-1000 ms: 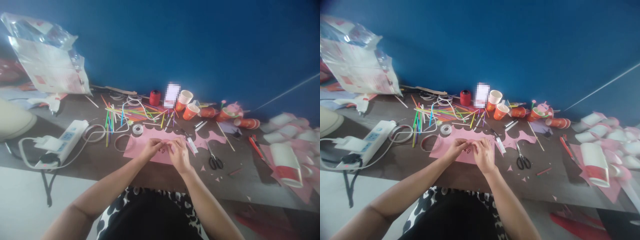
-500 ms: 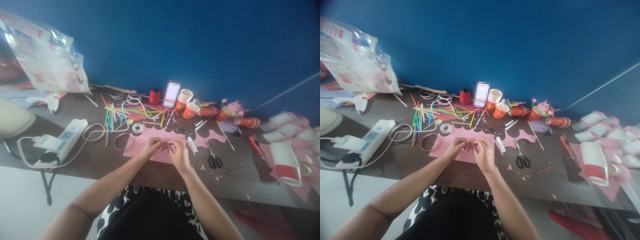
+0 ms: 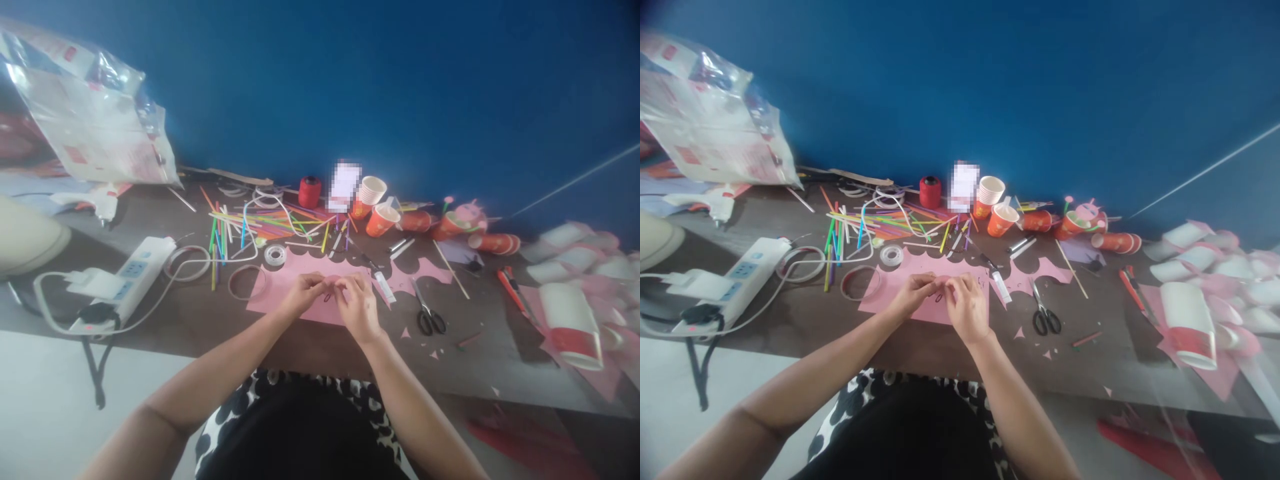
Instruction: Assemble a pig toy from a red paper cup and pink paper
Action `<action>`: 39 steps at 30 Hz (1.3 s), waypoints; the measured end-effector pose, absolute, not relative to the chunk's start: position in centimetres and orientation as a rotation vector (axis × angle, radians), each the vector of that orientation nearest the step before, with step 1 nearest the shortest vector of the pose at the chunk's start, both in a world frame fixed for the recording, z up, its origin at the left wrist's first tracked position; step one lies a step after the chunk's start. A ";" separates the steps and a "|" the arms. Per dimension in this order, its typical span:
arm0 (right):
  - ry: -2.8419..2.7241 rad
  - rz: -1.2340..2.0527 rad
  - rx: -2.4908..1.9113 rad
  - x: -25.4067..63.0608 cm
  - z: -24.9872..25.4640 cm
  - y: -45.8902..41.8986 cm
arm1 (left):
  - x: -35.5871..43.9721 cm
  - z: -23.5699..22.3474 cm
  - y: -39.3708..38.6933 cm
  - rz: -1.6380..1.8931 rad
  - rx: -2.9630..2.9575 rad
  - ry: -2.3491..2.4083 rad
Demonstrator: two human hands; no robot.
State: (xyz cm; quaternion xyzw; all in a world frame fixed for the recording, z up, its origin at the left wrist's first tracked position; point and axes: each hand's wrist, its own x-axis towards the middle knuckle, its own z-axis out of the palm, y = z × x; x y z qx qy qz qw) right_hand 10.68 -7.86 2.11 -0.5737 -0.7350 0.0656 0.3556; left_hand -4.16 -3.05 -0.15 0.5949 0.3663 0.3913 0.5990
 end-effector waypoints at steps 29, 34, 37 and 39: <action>-1.591 0.361 -1.558 11.4 1.4 -7.3 | -4.1 0.2 -3.2 0.821 1.323 0.769; -1.536 0.761 -1.546 11.7 1.8 -7.0 | -3.8 -0.5 -3.4 0.845 1.510 0.904; -1.475 0.840 -1.549 11.4 2.0 -7.3 | -3.6 -0.9 -3.5 0.861 1.617 1.018; -1.454 0.870 -1.556 11.3 2.0 -7.5 | -3.6 -0.9 -3.6 0.870 1.667 1.049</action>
